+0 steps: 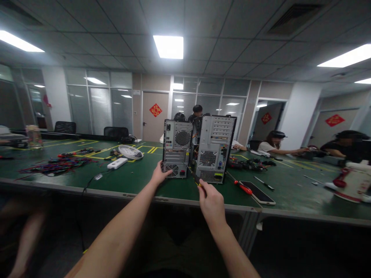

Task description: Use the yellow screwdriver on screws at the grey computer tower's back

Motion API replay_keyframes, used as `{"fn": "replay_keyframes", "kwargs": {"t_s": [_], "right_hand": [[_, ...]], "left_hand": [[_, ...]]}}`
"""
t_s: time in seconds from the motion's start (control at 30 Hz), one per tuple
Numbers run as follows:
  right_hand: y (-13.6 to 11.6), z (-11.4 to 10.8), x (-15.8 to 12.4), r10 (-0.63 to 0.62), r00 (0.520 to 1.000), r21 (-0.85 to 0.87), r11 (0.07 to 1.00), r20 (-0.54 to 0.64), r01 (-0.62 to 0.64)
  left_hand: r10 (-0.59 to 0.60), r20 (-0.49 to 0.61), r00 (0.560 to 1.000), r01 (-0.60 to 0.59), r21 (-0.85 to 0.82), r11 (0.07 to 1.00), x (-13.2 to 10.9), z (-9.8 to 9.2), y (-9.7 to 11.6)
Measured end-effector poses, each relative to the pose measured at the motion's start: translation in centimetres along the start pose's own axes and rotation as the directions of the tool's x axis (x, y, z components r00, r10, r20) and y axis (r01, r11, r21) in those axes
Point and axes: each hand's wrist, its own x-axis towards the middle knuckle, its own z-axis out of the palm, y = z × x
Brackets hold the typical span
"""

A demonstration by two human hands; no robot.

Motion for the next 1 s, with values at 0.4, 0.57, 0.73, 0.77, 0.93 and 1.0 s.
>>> {"fn": "replay_keyframes", "kwargs": {"t_s": [0.4,0.57,0.73,0.77,0.93,1.0], "right_hand": [[0.15,0.24,-0.1,0.134,0.99,0.044,0.99,0.047,-0.136],[-0.07,0.0,-0.02,0.019,1.0,0.008,1.0,-0.009,-0.019],[-0.13,-0.09,0.07,0.03,1.0,-0.024,0.999,0.002,-0.03],[-0.09,-0.03,0.04,0.056,0.998,-0.017,0.998,0.005,-0.056],[0.07,0.25,-0.12,0.137,0.989,0.019,0.99,0.055,-0.138],[0.03,0.24,-0.14,0.105,0.994,0.019,0.994,0.041,-0.106]], "left_hand": [[-0.013,0.009,1.0,0.013,-0.018,1.0,0.12,0.04,-0.15],[-0.017,0.002,1.0,0.017,-0.019,1.0,0.05,-0.03,-0.03],[-0.008,-0.006,1.0,0.008,-0.006,1.0,0.11,0.07,-0.14],[0.002,-0.007,1.0,-0.002,-0.003,1.0,0.13,0.1,-0.2],[0.024,-0.006,1.0,-0.024,-0.018,1.0,0.16,0.15,-0.4],[0.023,-0.007,1.0,-0.023,-0.024,0.999,0.11,0.13,-0.36]]}}
